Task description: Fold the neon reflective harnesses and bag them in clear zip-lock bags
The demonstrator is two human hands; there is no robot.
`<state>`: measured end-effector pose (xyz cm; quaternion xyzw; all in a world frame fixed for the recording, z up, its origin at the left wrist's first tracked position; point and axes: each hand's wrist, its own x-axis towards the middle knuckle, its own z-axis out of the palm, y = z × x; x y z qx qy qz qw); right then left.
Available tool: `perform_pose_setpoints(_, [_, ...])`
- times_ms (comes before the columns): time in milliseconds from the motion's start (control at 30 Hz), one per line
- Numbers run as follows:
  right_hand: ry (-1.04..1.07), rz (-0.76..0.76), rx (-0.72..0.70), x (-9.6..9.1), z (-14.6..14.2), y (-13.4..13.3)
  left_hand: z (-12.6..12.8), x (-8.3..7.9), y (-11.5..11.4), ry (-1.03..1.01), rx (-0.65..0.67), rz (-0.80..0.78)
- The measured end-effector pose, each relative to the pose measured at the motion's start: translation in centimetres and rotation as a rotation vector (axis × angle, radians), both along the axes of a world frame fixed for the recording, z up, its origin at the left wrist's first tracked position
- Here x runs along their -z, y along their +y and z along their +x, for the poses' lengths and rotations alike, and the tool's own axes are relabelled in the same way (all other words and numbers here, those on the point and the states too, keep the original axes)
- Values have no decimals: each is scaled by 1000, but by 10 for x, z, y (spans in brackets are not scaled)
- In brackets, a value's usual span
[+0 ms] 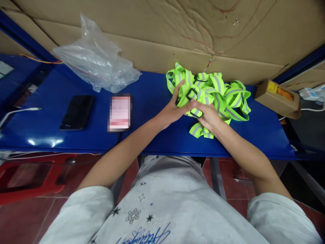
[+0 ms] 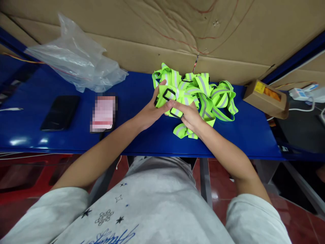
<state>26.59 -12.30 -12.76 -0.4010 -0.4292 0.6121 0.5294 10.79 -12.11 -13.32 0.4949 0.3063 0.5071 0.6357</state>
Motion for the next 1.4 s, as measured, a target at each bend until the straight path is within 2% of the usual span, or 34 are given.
perform_pose_setpoints(67, [5,10,-9,-3,0,0,-20,-15,2,118,-29,58])
perform_pose_setpoints(133, [-4,13,2,-5,1,2,-60,-40,3,368,-127,251])
perform_pose_setpoints(200, [-15,1,30,-5,3,5,-114,-66,5,855,-310,532])
perform_pose_setpoints(233, [-19,-10,40,-3,4,7,-142,-77,6,1141,-417,617])
perform_pose_setpoints(267, [-22,-20,44,-1,6,9,-169,-85,7,1361,-519,624])
perform_pose_setpoints(300, [-23,-26,44,2,7,11,-193,-90,9,1472,-559,590])
perform_pose_setpoints(367, [-27,-39,30,9,8,14,-228,-92,15,1462,-565,523])
perform_pose_setpoints(433, [-37,-58,26,14,10,15,-242,-90,21,1372,-560,412])
perform_pose_setpoints(533, [-64,-92,58,14,12,15,-227,-86,23,1338,-603,335])
perform_pose_setpoints(633, [-57,-63,54,0,10,11,-180,-82,12,1263,-695,364])
perform_pose_setpoints(800, [-40,38,57,-35,-1,-4,-77,-59,-4,768,-477,284])
perform_pose_setpoints(867, [-45,62,67,-39,-3,-7,-48,-47,1,803,-381,270])
perform_pose_setpoints(967, [-40,44,99,-31,2,-1,-31,-34,15,739,-210,160])
perform_pose_setpoints(1033, [-44,-6,128,-21,9,5,-32,-30,21,629,-120,19])
perform_pose_setpoints(1100, [-71,-33,155,-12,14,11,-38,-32,20,579,-36,-33])
perform_pose_setpoints(1167, [-96,-12,167,-6,18,13,-47,-37,16,670,-6,124])
perform_pose_setpoints(1300, [-90,38,145,0,16,13,-63,-44,12,1146,-101,766])
perform_pose_setpoints(1333, [-92,35,144,1,15,12,-65,-43,13,1259,-93,857])
perform_pose_setpoints(1400, [-106,25,156,4,13,12,-64,-39,15,1429,-29,893])
